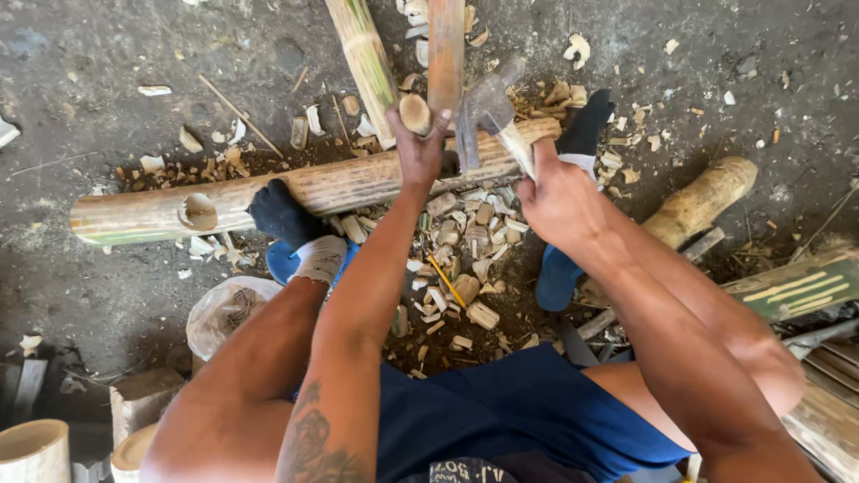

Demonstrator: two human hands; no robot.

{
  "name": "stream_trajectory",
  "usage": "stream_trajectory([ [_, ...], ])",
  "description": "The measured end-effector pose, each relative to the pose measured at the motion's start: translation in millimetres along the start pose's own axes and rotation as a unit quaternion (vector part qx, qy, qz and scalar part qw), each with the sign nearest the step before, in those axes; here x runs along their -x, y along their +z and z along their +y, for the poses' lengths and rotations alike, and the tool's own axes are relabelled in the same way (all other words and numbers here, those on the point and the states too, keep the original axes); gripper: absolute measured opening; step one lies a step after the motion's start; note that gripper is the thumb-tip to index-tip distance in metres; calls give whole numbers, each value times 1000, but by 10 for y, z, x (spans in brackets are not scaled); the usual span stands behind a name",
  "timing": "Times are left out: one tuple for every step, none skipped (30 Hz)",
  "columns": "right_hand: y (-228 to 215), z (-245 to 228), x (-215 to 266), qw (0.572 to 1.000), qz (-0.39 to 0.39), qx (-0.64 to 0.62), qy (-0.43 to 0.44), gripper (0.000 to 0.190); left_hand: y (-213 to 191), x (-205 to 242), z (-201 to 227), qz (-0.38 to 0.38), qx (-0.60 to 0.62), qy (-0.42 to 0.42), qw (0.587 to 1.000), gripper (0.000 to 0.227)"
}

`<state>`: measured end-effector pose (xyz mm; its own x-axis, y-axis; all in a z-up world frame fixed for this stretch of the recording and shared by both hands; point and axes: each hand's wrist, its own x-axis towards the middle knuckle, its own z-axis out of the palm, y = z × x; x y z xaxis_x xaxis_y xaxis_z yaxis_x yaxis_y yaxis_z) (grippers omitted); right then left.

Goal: The person sits on the floor and uses a chisel and mallet to carve a hole into a bamboo pole. They repeatedly strike the chisel, rotate the pole, and clear debris from the cut area.

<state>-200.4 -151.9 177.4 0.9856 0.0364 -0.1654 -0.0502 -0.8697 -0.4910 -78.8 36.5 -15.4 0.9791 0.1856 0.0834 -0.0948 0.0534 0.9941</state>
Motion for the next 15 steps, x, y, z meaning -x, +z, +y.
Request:
stream_trajectory([
  [-6, 24, 31, 1000, 11, -12, -4, 29, 17, 9, 110, -27, 23, 26, 999, 58],
  [-3, 36, 38, 999, 21, -23, -10, 27, 36, 5, 219, -55, 31, 30, 998, 50],
  [3, 46, 44, 999, 31, -35, -17, 26, 67, 0, 317, -82, 39, 34, 995, 43],
  [9, 59, 60, 997, 53, -46, -42, 25, 109, 6, 399, -109, 46, 38, 992, 36],
  [15, 73, 75, 993, 75, -57, -67, 25, 155, 8, 462, -115, 31, 64, 991, 33],
  [23, 80, 93, 989, 98, -68, -90, 24, 199, 15, 501, -122, 15, 89, 988, 32],
  [30, 83, 103, 989, 101, -67, -90, 23, 233, 15, 519, -129, -1, 114, 985, 30],
  [36, 80, 119, 988, 104, -65, -88, 22, 256, 21, 515, -136, 1, 100, 986, 31],
  [39, 74, 126, 988, 107, -64, -86, 21, 269, 26, 497, -144, 4, 87, 986, 32],
  [23, 76, 137, 990, 104, -60, -75, 19, 290, 37, 472, -153, 8, 73, 986, 34],
  [3, 77, 142, 991, 101, -55, -63, 18, 304, 51, 443, -161, 24, 70, 984, 33],
  [-27, 81, 133, 992, 99, -51, -52, 18, 317, 55, 419, -170, 40, 68, 982, 31],
  [-63, 90, 122, 992, 98, -50, -54, 17, 332, 62, 397, -178, 56, 65, 980, 30],
  [-82, 97, 112, 992, 97, -51, -56, 17, 326, 77, 377, -177, 50, 60, 981, 30],
  [-101, 109, 102, 992, 95, -51, -59, 17, 323, 94, 361, -175, 44, 56, 982, 30],
])
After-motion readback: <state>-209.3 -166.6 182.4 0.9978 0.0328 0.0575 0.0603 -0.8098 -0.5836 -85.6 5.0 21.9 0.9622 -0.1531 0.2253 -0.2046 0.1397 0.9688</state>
